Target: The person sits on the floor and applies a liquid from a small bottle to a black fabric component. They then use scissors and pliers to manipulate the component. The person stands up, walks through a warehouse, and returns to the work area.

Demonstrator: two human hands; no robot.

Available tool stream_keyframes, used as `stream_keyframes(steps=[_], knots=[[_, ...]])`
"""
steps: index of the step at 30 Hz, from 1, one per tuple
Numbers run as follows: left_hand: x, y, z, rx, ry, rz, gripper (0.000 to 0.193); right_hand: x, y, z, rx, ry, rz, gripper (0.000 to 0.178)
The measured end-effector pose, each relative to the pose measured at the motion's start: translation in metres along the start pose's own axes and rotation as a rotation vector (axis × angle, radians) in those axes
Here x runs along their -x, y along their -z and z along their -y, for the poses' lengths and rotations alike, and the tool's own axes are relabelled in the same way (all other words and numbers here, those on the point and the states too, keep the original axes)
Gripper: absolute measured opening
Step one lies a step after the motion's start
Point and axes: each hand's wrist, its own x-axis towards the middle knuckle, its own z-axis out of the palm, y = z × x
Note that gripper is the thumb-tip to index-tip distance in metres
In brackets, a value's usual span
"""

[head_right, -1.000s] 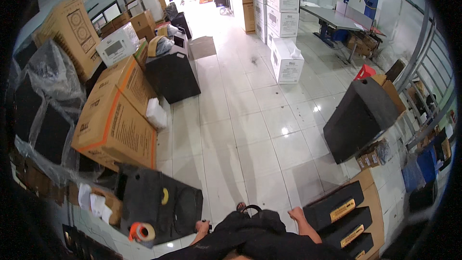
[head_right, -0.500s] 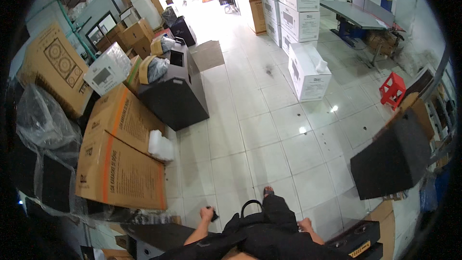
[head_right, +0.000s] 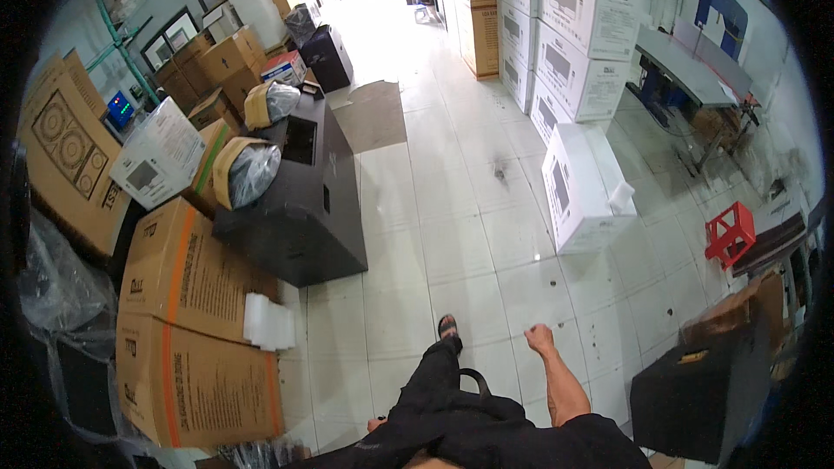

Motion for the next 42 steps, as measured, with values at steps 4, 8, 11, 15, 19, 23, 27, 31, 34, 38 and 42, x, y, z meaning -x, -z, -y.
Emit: stream_keyframes(steps=[4, 8, 11, 15, 19, 23, 27, 31, 34, 38, 42], knots=[[-0.042, 0.044, -0.181, 0.068, -0.024, 0.004, 0.038, -0.055, 0.000, -0.007, 0.140, -0.216, 0.169, 0.031], [-0.111, 0.101, -0.370, 0.086, -0.361, -0.085, 0.034, -0.099, 0.009, 0.019, 0.007, -0.366, 0.119, 0.033], [-0.154, 0.130, -0.519, 0.168, -0.553, -0.112, 0.031, -0.125, 0.029, 0.062, -0.146, -0.578, 0.182, 0.033], [-0.195, 0.143, -0.680, 0.285, -0.542, -0.094, 0.031, -0.200, 0.035, 0.102, -0.103, -0.630, 0.261, 0.029], [-0.248, 0.121, -0.752, 0.096, -0.484, -0.107, 0.036, -0.326, 0.036, 0.132, 0.070, -0.509, 0.196, 0.029], [-0.249, 0.116, -0.799, -0.088, -0.265, -0.111, 0.046, -0.514, 0.075, 0.189, -0.162, -0.605, 0.321, 0.035], [-0.246, 0.107, -0.859, 0.021, -0.091, -0.018, 0.044, -0.724, 0.119, 0.245, 0.051, -0.186, 0.041, 0.031], [-0.286, 0.092, -0.929, -0.058, 0.098, 0.022, 0.040, -0.894, 0.192, 0.376, -0.096, 0.045, -0.090, 0.036], [-0.340, 0.073, -0.986, 0.001, 0.181, 0.038, 0.039, -0.988, 0.211, 0.431, -0.061, 0.012, -0.016, 0.039], [-0.439, 0.054, -1.117, 0.118, 0.187, 0.002, 0.039, -1.081, 0.205, 0.428, 0.167, -0.007, -0.022, 0.034], [-0.460, 0.131, -1.335, 0.112, -0.063, -0.005, 0.040, -1.133, 0.216, 0.429, 0.176, -0.254, 0.149, 0.024]])
